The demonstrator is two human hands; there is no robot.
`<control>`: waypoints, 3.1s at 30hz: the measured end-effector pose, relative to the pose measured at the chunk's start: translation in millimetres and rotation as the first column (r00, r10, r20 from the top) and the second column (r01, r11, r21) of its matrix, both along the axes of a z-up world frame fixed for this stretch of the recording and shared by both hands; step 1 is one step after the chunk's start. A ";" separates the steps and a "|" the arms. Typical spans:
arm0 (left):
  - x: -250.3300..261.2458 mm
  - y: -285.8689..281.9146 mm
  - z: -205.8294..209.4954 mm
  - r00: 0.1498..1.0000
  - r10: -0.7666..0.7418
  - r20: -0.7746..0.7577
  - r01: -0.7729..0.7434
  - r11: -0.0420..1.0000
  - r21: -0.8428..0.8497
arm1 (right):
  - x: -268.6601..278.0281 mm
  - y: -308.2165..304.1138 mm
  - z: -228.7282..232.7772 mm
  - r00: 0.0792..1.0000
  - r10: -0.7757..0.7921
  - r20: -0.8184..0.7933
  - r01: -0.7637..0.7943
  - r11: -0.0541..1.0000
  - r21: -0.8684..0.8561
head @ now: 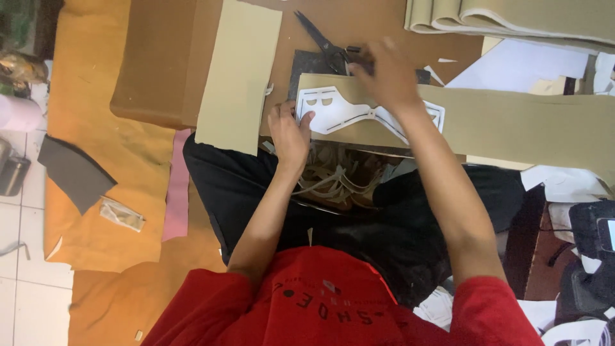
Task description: The person sits on the floor and uses a white plastic template to cut shapes from a beige sheet of material using scissors. They repeatedly place the template on the material, cut around it, and then remove the template to reveal the cut shape.
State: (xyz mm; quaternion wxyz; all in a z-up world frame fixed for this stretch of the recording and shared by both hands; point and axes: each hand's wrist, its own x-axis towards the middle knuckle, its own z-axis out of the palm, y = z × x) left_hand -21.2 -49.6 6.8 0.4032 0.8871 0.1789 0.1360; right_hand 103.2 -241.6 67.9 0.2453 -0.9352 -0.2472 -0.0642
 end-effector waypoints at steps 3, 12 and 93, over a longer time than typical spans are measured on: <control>-2.0 -1.6 2.3 0.999 -0.003 0.053 0.001 0.999 0.041 | 34.8 23.9 -52.6 0.995 -0.062 -0.081 0.048 0.984 -0.174; -7.4 -6.5 0.4 0.991 0.003 0.131 -0.012 0.998 0.064 | 63.7 15.2 -94.2 0.935 -0.047 -0.353 0.067 0.997 0.044; 29.1 -171.9 -1.8 0.453 -0.855 -0.253 0.829 0.299 0.472 | -277.5 -159.2 -17.3 0.274 -0.210 -0.938 0.815 0.568 0.111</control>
